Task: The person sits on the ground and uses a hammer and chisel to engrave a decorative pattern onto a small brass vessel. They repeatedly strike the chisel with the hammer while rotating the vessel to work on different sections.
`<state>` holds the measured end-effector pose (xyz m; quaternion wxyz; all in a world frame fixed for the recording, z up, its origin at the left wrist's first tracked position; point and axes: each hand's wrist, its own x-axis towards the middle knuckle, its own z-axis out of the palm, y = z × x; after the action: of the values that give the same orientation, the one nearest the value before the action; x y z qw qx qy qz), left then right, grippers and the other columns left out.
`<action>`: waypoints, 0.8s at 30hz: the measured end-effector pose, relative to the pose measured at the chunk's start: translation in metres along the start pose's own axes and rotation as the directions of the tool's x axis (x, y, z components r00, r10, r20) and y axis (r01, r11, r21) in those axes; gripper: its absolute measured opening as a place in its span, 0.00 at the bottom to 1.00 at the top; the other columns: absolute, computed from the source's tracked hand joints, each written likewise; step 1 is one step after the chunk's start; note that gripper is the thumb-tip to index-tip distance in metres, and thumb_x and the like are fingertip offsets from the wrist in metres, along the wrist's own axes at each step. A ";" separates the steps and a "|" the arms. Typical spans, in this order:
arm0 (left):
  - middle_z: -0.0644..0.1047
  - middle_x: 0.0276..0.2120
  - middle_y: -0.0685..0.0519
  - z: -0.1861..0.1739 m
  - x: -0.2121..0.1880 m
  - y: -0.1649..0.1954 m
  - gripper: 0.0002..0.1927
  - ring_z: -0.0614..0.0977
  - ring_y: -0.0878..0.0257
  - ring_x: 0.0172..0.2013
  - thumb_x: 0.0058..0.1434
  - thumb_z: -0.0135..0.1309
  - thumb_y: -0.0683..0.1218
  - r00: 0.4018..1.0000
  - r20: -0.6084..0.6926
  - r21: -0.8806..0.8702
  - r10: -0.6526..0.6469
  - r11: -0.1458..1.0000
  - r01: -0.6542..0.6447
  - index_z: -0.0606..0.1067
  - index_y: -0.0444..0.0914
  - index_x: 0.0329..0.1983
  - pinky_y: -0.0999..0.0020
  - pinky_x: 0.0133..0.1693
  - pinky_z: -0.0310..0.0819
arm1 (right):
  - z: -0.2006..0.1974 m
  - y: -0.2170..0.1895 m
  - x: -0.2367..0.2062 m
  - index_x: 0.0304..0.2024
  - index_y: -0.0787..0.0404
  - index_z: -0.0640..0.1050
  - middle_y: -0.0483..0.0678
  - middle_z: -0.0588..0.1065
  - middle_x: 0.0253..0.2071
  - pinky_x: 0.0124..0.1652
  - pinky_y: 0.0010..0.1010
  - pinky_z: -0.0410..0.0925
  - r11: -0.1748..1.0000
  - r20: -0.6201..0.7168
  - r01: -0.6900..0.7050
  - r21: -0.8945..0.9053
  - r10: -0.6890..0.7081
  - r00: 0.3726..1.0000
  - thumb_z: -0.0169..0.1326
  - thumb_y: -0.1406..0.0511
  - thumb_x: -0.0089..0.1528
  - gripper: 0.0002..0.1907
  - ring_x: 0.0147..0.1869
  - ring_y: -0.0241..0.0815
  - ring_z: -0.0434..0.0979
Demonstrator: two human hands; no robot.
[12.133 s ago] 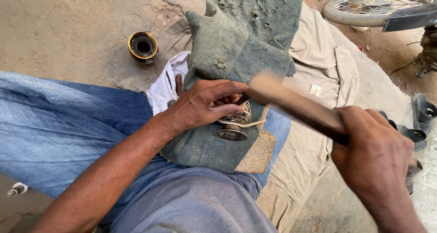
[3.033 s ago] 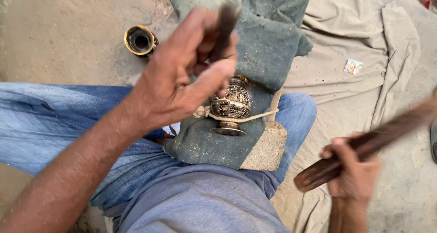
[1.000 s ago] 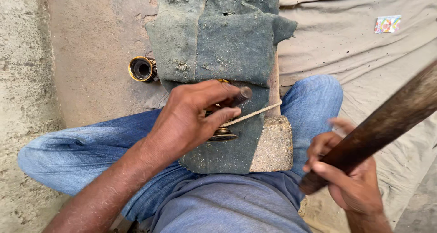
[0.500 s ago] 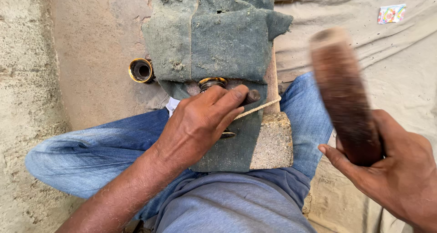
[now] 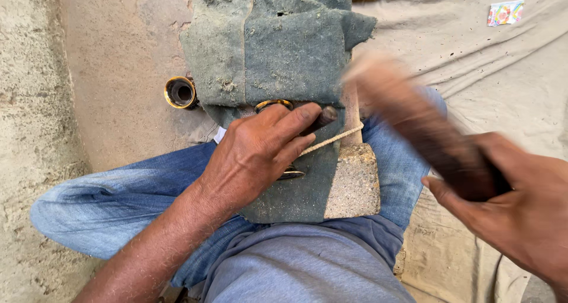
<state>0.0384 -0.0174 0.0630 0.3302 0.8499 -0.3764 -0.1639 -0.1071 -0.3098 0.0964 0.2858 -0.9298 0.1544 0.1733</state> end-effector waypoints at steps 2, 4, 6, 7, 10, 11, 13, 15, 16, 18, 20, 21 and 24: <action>0.74 0.34 0.49 0.000 0.001 -0.001 0.20 0.80 0.53 0.32 0.66 0.61 0.47 0.999 -0.028 -0.009 0.025 1.000 -0.025 0.73 0.41 0.60 0.57 0.34 0.77 | 0.000 -0.001 0.000 0.42 0.57 0.75 0.44 0.73 0.26 0.30 0.25 0.75 0.996 0.026 -0.045 -0.079 0.047 0.999 0.66 0.58 0.58 0.17 0.27 0.34 0.78; 0.75 0.34 0.49 -0.001 0.002 -0.002 0.20 0.81 0.52 0.33 0.66 0.61 0.47 0.998 -0.042 -0.012 0.051 0.999 -0.052 0.73 0.40 0.60 0.57 0.35 0.78 | 0.002 -0.002 -0.001 0.42 0.56 0.77 0.45 0.74 0.23 0.29 0.27 0.73 0.923 0.105 -0.140 -0.358 0.189 0.976 0.69 0.56 0.56 0.19 0.25 0.36 0.76; 0.75 0.36 0.48 -0.001 0.002 -0.003 0.20 0.81 0.52 0.34 0.66 0.60 0.46 0.996 -0.047 -0.015 0.071 0.997 -0.071 0.73 0.40 0.60 0.58 0.35 0.78 | 0.003 -0.003 -0.002 0.41 0.59 0.77 0.47 0.74 0.22 0.28 0.30 0.71 0.965 0.032 -0.098 -0.243 0.109 0.994 0.69 0.58 0.53 0.20 0.24 0.38 0.75; 0.75 0.35 0.48 -0.001 0.003 -0.003 0.20 0.81 0.52 0.34 0.66 0.60 0.46 0.997 -0.034 -0.023 0.063 0.998 -0.064 0.73 0.40 0.60 0.58 0.35 0.78 | 0.004 -0.004 -0.002 0.40 0.61 0.77 0.48 0.73 0.21 0.27 0.32 0.69 0.996 -0.056 -0.029 -0.088 0.024 0.998 0.70 0.60 0.50 0.21 0.24 0.39 0.74; 0.75 0.34 0.48 -0.001 0.002 -0.004 0.20 0.81 0.51 0.32 0.65 0.61 0.46 1.000 -0.011 -0.036 0.023 0.999 -0.023 0.74 0.41 0.60 0.56 0.34 0.77 | 0.004 -0.006 -0.002 0.41 0.60 0.74 0.48 0.72 0.22 0.20 0.33 0.67 0.975 0.013 -0.196 0.104 0.196 0.980 0.70 0.61 0.57 0.19 0.18 0.40 0.72; 0.75 0.34 0.47 -0.002 0.001 -0.004 0.21 0.81 0.51 0.32 0.65 0.61 0.46 1.000 -0.002 -0.036 0.021 0.999 -0.021 0.74 0.41 0.60 0.55 0.34 0.76 | 0.004 -0.007 -0.002 0.41 0.59 0.75 0.48 0.72 0.21 0.20 0.33 0.67 0.976 0.046 -0.204 0.079 0.201 0.979 0.70 0.61 0.57 0.19 0.18 0.40 0.73; 0.75 0.35 0.48 -0.002 0.001 -0.005 0.21 0.81 0.51 0.32 0.65 0.61 0.46 0.999 -0.001 -0.050 0.046 0.998 -0.046 0.73 0.41 0.61 0.56 0.34 0.77 | 0.004 -0.008 -0.002 0.41 0.57 0.77 0.46 0.74 0.20 0.24 0.31 0.70 0.978 0.094 -0.161 -0.134 0.174 0.980 0.71 0.59 0.55 0.19 0.21 0.38 0.75; 0.76 0.37 0.49 -0.002 0.001 -0.005 0.21 0.82 0.52 0.34 0.66 0.61 0.46 0.997 -0.029 -0.083 0.070 0.994 -0.073 0.73 0.41 0.61 0.58 0.35 0.78 | 0.003 -0.009 -0.001 0.42 0.58 0.76 0.47 0.75 0.21 0.24 0.31 0.71 0.939 0.102 -0.291 -0.181 0.312 0.944 0.72 0.60 0.56 0.20 0.21 0.41 0.75; 0.76 0.36 0.48 -0.002 0.002 -0.005 0.21 0.81 0.52 0.33 0.65 0.61 0.46 0.997 -0.024 -0.070 0.068 0.995 -0.070 0.73 0.41 0.61 0.57 0.35 0.77 | 0.002 -0.008 0.001 0.43 0.58 0.76 0.47 0.75 0.21 0.24 0.31 0.71 0.940 0.113 -0.286 -0.184 0.309 0.944 0.72 0.60 0.56 0.20 0.21 0.41 0.75; 0.75 0.34 0.48 -0.003 0.002 -0.005 0.21 0.80 0.50 0.32 0.65 0.61 0.46 0.998 -0.005 -0.040 0.070 0.997 -0.071 0.73 0.40 0.61 0.56 0.34 0.76 | 0.003 -0.006 0.000 0.42 0.57 0.77 0.45 0.74 0.22 0.25 0.30 0.71 0.965 0.140 -0.173 -0.199 0.203 0.969 0.71 0.59 0.55 0.19 0.22 0.39 0.76; 0.75 0.34 0.48 -0.004 0.003 -0.005 0.21 0.81 0.52 0.31 0.65 0.61 0.46 0.999 0.020 -0.061 0.049 0.997 -0.048 0.74 0.41 0.60 0.57 0.33 0.77 | 0.007 -0.003 -0.001 0.40 0.58 0.77 0.43 0.74 0.23 0.27 0.29 0.72 0.983 0.107 -0.125 -0.134 0.140 0.984 0.70 0.59 0.53 0.19 0.24 0.37 0.76; 0.76 0.34 0.49 -0.004 0.004 -0.005 0.21 0.81 0.53 0.31 0.65 0.61 0.46 0.999 0.030 -0.073 0.040 0.997 -0.038 0.74 0.41 0.60 0.57 0.33 0.77 | 0.011 -0.002 -0.003 0.40 0.59 0.77 0.44 0.74 0.24 0.28 0.30 0.72 0.983 0.065 -0.173 -0.063 0.177 0.982 0.70 0.61 0.53 0.18 0.25 0.38 0.76; 0.75 0.33 0.48 -0.006 0.005 -0.003 0.20 0.81 0.52 0.32 0.63 0.62 0.46 0.995 0.039 -0.042 0.095 0.995 -0.093 0.74 0.41 0.58 0.57 0.34 0.77 | 0.021 0.004 -0.009 0.38 0.60 0.77 0.47 0.75 0.24 0.30 0.33 0.72 0.988 0.083 -0.091 -0.125 0.102 0.991 0.72 0.59 0.53 0.19 0.26 0.39 0.76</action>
<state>0.0471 -0.0171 0.0654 0.3466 0.8210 -0.4195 -0.1729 -0.1218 -0.2991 0.0820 0.2266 -0.9282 0.1755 0.2372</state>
